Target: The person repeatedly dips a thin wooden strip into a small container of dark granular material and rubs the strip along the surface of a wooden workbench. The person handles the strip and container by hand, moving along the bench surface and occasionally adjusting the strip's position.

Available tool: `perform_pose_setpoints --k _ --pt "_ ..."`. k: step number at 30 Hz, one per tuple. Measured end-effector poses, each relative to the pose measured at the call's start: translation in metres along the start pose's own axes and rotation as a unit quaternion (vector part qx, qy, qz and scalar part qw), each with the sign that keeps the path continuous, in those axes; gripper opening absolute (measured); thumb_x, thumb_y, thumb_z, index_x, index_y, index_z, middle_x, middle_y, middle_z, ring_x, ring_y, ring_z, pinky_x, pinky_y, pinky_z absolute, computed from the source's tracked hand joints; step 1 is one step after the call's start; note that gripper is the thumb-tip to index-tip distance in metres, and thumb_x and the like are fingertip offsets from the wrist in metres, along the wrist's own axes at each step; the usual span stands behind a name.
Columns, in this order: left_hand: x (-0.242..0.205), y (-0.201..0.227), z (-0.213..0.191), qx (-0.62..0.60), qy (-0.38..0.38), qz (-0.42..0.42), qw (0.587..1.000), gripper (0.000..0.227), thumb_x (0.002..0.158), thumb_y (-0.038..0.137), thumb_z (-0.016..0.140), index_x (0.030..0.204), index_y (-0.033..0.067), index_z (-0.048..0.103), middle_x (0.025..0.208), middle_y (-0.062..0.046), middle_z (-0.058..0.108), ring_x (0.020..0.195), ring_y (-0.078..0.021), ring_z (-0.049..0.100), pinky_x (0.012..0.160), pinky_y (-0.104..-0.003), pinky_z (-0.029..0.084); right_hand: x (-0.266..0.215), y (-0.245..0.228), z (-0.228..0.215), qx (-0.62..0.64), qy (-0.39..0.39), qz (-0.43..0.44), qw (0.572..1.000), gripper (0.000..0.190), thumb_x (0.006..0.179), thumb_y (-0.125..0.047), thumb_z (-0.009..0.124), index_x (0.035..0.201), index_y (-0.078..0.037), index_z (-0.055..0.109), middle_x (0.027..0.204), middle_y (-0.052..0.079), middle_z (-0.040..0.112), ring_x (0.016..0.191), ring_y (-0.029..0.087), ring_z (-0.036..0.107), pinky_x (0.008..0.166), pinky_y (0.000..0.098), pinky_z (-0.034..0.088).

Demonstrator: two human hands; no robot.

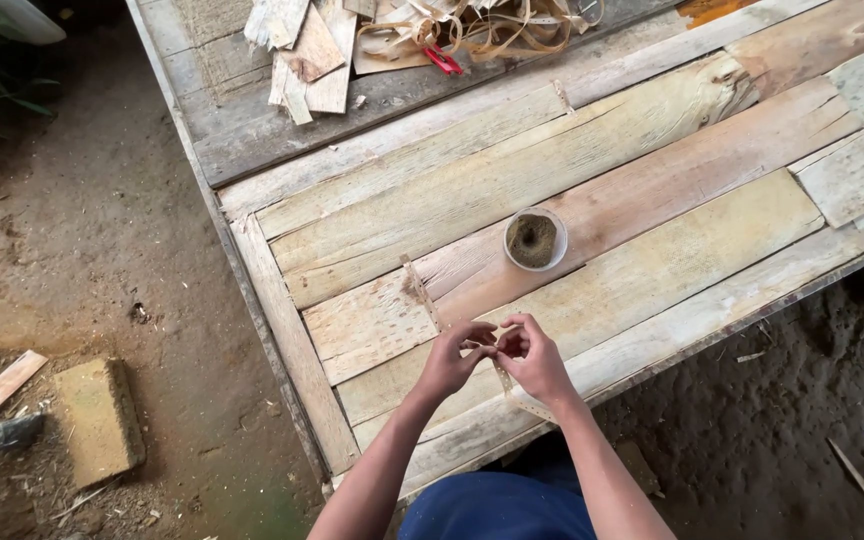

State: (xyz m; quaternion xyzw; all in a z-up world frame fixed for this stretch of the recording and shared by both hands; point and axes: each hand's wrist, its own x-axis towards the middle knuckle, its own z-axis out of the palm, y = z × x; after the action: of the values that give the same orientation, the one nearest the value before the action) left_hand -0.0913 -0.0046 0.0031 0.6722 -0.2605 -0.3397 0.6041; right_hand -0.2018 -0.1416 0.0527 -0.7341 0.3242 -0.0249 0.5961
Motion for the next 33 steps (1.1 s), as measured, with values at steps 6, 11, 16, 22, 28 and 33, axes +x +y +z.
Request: perform_pose_setpoints --k 6,11,16,22,28,33 --pt "-0.013 0.010 0.006 0.028 0.006 0.018 0.999 0.033 0.087 0.010 0.080 0.119 0.0136 0.072 0.090 -0.002 0.076 0.092 -0.0171 0.074 0.091 -0.035 0.057 -0.012 -0.008 -0.001 -0.018 -0.020 0.008 1.000 0.048 0.077 -0.001 0.084 0.118 -0.010 0.061 0.088 0.008 0.073 0.081 0.017 0.072 0.081 0.0328 0.063" --pt "-0.026 0.010 0.016 0.075 0.050 0.099 0.991 0.035 0.088 0.008 0.077 0.122 0.0111 0.068 0.087 -0.002 0.076 0.088 -0.0187 0.074 0.089 -0.033 0.057 -0.020 -0.014 -0.002 0.032 -0.045 0.028 0.998 0.039 0.079 0.000 0.082 0.113 -0.008 0.063 0.091 0.008 0.067 0.081 0.016 0.068 0.079 0.0343 0.062" --pt "-0.038 0.022 0.021 0.144 0.091 0.191 0.967 0.025 0.089 0.007 0.076 0.113 0.0093 0.070 0.090 -0.004 0.076 0.089 -0.0249 0.074 0.087 -0.038 0.059 -0.017 0.002 -0.004 0.081 -0.059 0.034 0.994 0.037 0.077 -0.001 0.085 0.108 -0.007 0.066 0.090 0.008 0.064 0.079 0.016 0.068 0.076 0.0349 0.063" --pt "-0.045 0.038 0.019 0.164 0.112 0.253 0.947 0.027 0.087 0.008 0.079 0.112 0.0125 0.071 0.087 0.001 0.074 0.084 -0.0208 0.072 0.084 -0.035 0.058 -0.014 0.004 -0.012 0.080 -0.070 0.037 0.994 0.042 0.079 -0.019 0.089 0.112 -0.007 0.065 0.096 0.007 0.057 0.074 0.012 0.066 0.074 0.0356 0.060" --pt "-0.029 0.030 0.026 0.097 0.188 0.259 0.942 0.032 0.085 0.004 0.079 0.115 0.0090 0.070 0.087 -0.001 0.076 0.080 -0.0195 0.073 0.079 -0.031 0.058 -0.032 -0.031 -0.006 0.031 -0.117 0.017 0.992 0.011 0.090 -0.017 0.081 0.095 -0.008 0.081 0.083 0.007 0.075 0.082 0.013 0.068 0.084 0.0346 0.057" --pt "-0.009 0.041 0.002 0.082 0.245 0.248 0.934 0.036 0.085 0.002 0.078 0.119 0.0068 0.067 0.088 -0.004 0.077 0.081 -0.0190 0.073 0.077 -0.031 0.057 -0.040 -0.045 -0.011 0.050 -0.110 0.048 0.991 0.018 0.098 -0.016 0.068 0.101 -0.003 0.080 0.083 0.014 0.080 0.077 0.018 0.071 0.080 0.0344 0.057"
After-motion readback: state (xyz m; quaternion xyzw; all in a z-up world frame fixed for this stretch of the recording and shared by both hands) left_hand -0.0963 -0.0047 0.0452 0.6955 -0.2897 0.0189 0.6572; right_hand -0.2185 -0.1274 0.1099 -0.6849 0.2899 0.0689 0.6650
